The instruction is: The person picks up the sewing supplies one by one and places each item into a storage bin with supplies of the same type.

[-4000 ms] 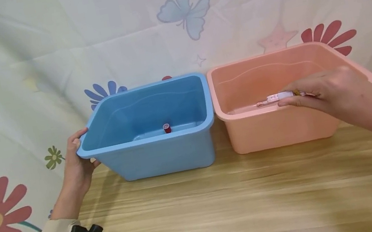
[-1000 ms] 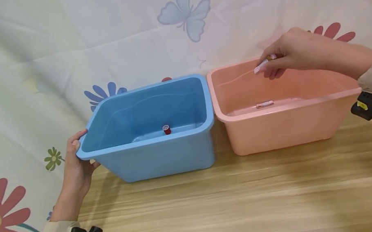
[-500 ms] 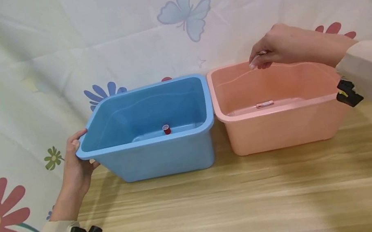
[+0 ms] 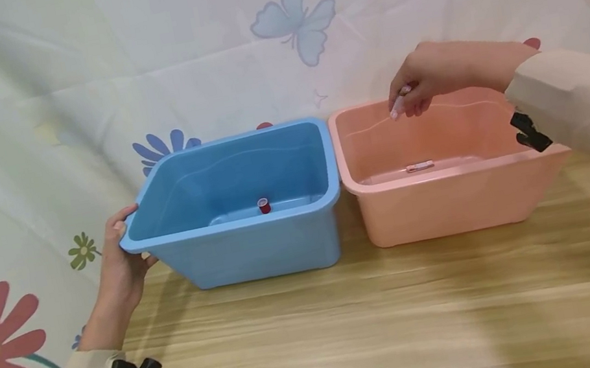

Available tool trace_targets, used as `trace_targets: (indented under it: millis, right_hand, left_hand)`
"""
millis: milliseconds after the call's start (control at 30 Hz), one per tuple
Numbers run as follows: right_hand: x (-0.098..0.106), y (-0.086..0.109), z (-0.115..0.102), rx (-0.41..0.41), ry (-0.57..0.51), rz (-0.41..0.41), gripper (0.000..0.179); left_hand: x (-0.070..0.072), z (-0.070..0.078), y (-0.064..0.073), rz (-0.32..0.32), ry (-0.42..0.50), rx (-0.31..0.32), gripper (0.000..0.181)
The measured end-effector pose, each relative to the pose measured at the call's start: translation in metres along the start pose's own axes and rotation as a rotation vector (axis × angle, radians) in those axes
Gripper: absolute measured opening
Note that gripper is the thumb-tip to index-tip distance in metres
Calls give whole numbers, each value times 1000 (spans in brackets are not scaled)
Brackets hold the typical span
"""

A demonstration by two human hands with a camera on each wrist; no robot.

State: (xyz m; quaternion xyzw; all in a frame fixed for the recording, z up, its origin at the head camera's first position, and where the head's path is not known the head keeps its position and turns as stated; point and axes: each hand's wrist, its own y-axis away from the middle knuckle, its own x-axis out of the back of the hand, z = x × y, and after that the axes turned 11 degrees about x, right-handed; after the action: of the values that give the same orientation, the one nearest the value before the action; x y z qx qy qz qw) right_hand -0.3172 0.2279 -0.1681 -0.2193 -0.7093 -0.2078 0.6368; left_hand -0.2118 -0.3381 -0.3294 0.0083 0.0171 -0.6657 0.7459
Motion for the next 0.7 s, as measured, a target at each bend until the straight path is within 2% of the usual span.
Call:
trace_targets:
  millis: [133,467,700]
  right_hand:
    - [2,-1,4,-51,-32,-70,27]
    - [5,1,7,-85,-19,-88,29]
    - [3,4,8,-53,-18,-104,37]
  left_hand:
    - [-3,1,0,-3,4,3,44]
    - [-7,1,-3,-10,5,1,46]
    - [-3,-2,1,-8,13,6,44]
